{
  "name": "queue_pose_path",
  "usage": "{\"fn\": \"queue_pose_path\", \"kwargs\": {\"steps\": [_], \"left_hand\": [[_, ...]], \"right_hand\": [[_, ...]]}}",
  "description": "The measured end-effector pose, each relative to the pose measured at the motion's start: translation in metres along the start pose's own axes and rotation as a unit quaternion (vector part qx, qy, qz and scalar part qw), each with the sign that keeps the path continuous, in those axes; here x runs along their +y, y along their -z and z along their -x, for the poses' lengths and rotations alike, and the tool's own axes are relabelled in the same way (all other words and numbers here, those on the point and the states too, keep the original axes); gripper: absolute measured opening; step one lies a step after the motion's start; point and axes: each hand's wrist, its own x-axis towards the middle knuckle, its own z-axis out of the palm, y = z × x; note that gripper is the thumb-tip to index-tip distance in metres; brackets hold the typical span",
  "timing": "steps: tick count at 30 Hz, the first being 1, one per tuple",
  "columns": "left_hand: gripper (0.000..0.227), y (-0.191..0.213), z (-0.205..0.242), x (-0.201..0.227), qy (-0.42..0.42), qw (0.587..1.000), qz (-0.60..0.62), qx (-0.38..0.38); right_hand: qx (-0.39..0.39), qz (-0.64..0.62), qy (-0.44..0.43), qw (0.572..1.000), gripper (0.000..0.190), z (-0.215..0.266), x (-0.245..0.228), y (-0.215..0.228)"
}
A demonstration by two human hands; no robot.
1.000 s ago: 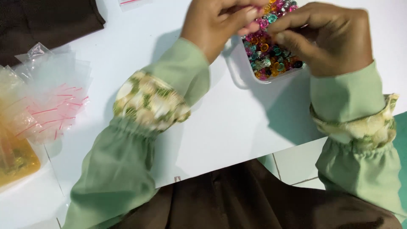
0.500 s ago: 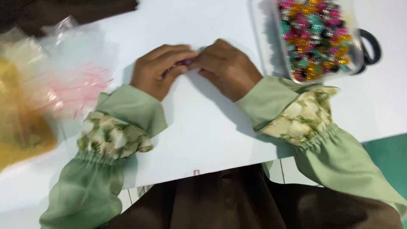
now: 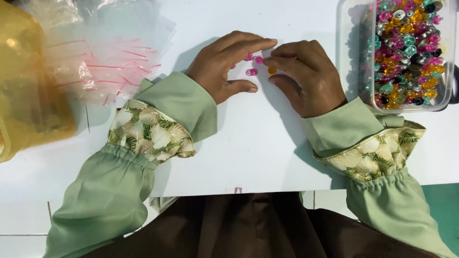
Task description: The person sorts beads by color from a container and places them into small plastic bags.
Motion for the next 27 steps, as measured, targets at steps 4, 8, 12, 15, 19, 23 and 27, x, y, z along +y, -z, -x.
{"fn": "queue_pose_path", "kwargs": {"steps": [4,8,12,15,19,23,27], "left_hand": [[0.076,0.000,0.001,-0.001,-0.024,1.000,0.011,0.003],[0.078,-0.003,0.001,0.004,-0.046,0.999,-0.011,-0.004],[0.082,-0.014,-0.002,0.013,-0.044,0.998,-0.048,-0.014],[0.079,-0.013,-0.003,0.018,-0.040,0.998,-0.045,-0.008],[0.072,-0.012,-0.010,0.033,-0.054,0.997,-0.044,0.019],[0.056,-0.015,-0.036,0.059,-0.089,0.990,-0.074,0.077],[0.037,-0.030,-0.082,0.075,-0.146,0.984,-0.068,0.072]], "right_hand": [[-0.002,0.024,-0.010,1.000,0.021,-0.004,-0.009,0.000],[0.024,0.056,-0.002,0.998,0.020,-0.007,-0.011,-0.008],[0.032,0.090,-0.011,0.995,0.018,-0.008,-0.013,-0.008],[0.042,0.071,0.005,0.997,0.021,-0.004,-0.010,-0.006],[0.058,0.102,0.011,0.993,0.020,0.003,-0.026,0.025],[0.065,0.148,-0.024,0.986,0.019,0.038,-0.022,0.078],[0.003,0.236,-0.102,0.966,0.016,0.079,-0.005,0.137]]}}
